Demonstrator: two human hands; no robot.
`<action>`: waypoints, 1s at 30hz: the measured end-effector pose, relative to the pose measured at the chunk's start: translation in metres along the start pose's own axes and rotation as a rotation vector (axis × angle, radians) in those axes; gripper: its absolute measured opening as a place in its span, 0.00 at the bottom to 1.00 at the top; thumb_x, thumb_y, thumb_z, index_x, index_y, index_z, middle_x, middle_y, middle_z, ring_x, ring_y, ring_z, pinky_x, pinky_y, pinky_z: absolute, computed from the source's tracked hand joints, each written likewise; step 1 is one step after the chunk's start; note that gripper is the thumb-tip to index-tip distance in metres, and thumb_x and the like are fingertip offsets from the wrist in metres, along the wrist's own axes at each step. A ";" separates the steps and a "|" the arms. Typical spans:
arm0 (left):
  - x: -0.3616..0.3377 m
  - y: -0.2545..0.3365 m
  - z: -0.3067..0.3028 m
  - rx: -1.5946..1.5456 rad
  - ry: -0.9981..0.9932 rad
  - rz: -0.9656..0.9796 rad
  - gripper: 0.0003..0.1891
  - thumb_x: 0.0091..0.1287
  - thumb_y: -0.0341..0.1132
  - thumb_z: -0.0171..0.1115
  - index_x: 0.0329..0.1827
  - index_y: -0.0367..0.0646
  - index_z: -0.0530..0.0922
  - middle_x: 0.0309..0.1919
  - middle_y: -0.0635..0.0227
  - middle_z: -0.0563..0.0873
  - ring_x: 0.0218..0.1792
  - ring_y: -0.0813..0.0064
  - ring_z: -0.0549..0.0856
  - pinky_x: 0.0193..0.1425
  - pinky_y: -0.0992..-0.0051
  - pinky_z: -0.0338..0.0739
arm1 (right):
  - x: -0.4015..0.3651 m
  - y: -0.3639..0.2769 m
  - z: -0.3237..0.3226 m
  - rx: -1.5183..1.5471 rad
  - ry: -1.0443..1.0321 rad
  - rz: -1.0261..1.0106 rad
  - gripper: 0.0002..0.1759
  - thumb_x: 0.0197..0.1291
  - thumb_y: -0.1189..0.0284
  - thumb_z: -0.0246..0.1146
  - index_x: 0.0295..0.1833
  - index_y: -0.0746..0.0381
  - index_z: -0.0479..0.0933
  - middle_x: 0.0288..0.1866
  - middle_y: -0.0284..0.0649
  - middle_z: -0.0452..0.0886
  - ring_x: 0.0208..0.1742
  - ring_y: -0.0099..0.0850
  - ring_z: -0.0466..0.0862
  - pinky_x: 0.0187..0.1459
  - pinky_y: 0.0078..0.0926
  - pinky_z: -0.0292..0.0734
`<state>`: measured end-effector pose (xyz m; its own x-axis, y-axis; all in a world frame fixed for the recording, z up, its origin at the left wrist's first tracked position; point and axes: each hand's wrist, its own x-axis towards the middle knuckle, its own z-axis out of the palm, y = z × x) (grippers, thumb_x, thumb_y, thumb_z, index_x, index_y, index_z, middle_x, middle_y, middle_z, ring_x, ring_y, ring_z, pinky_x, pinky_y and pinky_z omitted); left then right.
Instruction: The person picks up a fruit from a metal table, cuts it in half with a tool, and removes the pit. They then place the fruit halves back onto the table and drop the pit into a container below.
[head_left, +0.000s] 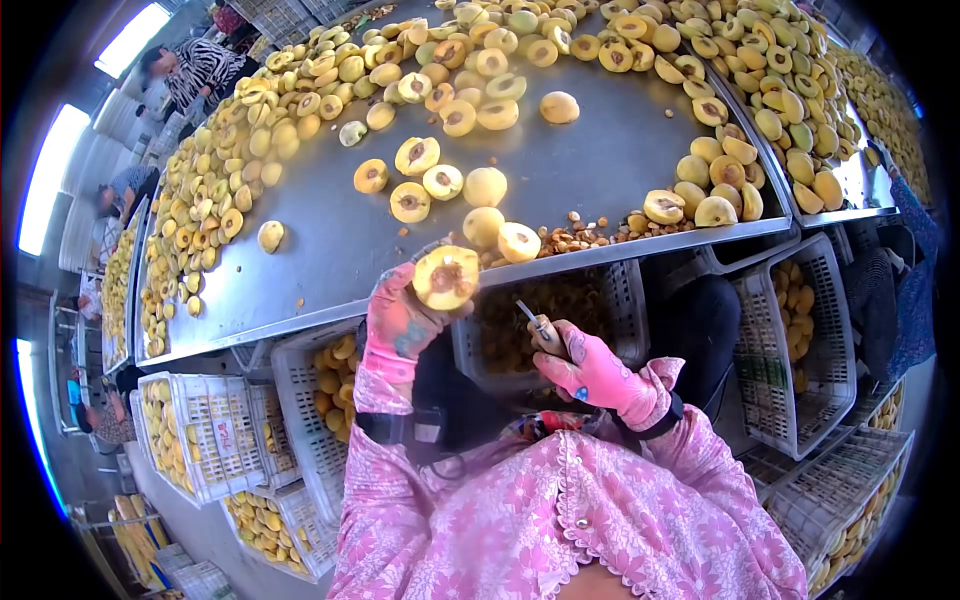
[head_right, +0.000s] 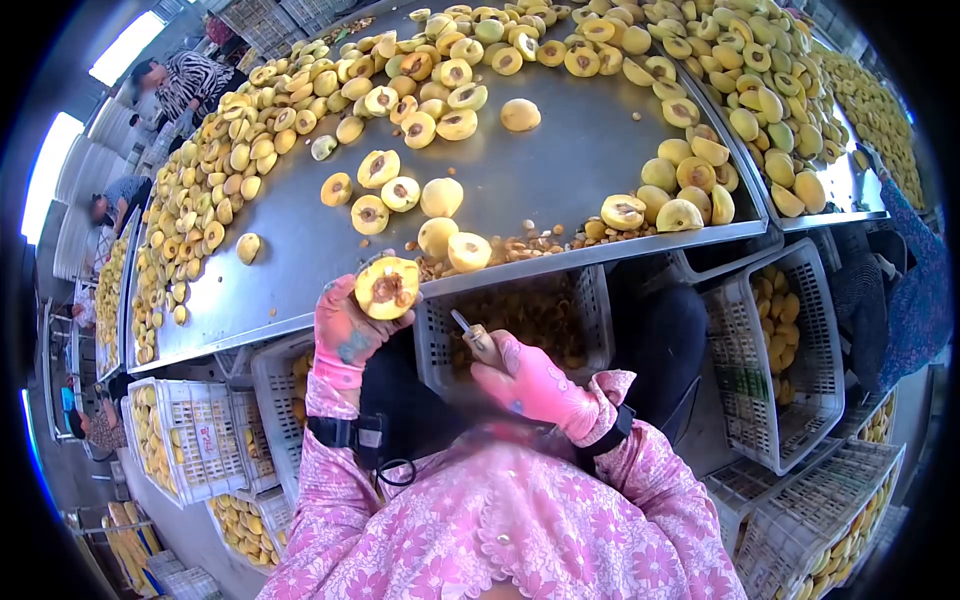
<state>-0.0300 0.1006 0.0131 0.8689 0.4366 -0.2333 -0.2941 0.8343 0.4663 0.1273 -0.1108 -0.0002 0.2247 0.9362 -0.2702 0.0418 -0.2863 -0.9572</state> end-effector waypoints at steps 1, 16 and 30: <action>-0.004 -0.009 0.004 -0.055 -0.003 -0.036 0.31 0.65 0.47 0.53 0.66 0.34 0.62 0.57 0.46 0.74 0.52 0.45 0.79 0.50 0.51 0.79 | -0.002 -0.004 0.002 -0.005 -0.002 0.004 0.16 0.57 0.69 0.61 0.48 0.65 0.68 0.32 0.52 0.78 0.35 0.49 0.79 0.37 0.34 0.74; -0.023 -0.093 0.048 0.235 0.248 0.137 0.22 0.71 0.41 0.49 0.61 0.34 0.68 0.54 0.56 0.77 0.54 0.63 0.79 0.61 0.65 0.73 | -0.011 -0.017 0.020 -0.081 0.299 -0.090 0.21 0.56 0.66 0.65 0.49 0.66 0.69 0.35 0.50 0.79 0.37 0.41 0.81 0.40 0.32 0.75; -0.009 -0.114 0.041 -0.040 0.058 0.152 0.28 0.60 0.27 0.50 0.66 0.32 0.62 0.63 0.55 0.68 0.65 0.63 0.68 0.71 0.65 0.59 | -0.011 0.006 0.011 0.631 0.257 0.037 0.18 0.57 0.67 0.67 0.47 0.60 0.68 0.29 0.30 0.74 0.18 0.16 0.71 0.18 0.13 0.68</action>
<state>0.0115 -0.0122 -0.0030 0.7891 0.5763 -0.2125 -0.4365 0.7695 0.4661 0.1145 -0.1211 -0.0040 0.4423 0.8279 -0.3449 -0.5281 -0.0703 -0.8462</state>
